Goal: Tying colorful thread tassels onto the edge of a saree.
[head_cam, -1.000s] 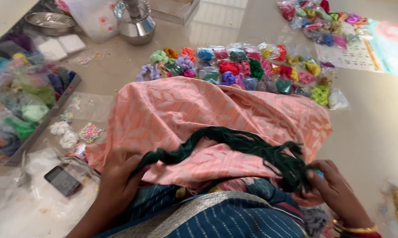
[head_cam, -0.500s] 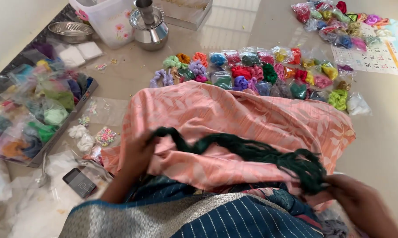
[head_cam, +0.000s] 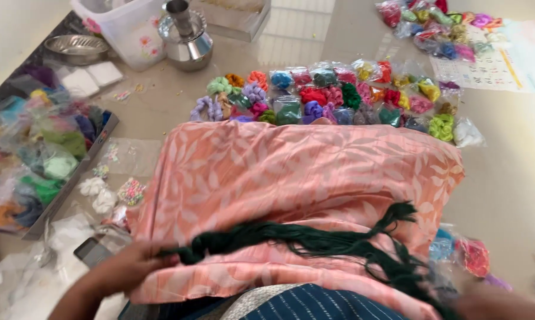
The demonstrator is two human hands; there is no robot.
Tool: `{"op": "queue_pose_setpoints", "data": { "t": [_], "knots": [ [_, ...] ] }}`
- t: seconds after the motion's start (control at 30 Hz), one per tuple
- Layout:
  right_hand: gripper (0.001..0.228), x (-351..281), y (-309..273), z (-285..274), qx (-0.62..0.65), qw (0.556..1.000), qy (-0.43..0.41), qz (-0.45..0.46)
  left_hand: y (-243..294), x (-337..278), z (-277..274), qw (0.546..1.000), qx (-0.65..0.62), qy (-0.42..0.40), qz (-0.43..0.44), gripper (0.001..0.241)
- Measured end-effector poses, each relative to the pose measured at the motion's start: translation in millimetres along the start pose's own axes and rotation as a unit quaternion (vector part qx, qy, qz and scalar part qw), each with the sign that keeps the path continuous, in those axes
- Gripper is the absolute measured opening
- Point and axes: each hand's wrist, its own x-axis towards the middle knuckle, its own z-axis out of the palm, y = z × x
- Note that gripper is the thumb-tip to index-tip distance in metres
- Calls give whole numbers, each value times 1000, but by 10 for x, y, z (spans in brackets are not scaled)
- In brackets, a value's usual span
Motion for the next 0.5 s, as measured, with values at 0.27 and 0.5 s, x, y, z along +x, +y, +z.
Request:
{"op": "queue_pose_setpoints", "data": {
  "t": [0.27, 0.5],
  "knots": [
    [42, -652, -2827, -2133, -133, 961, -238, 45, -161, 297, -80, 997, 10, -81, 19, 44],
    [66, -935, -4417, -2599, 42, 987, -101, -119, 1431, 141, -1027, 987, 155, 4, 44, 35]
  ]
}}
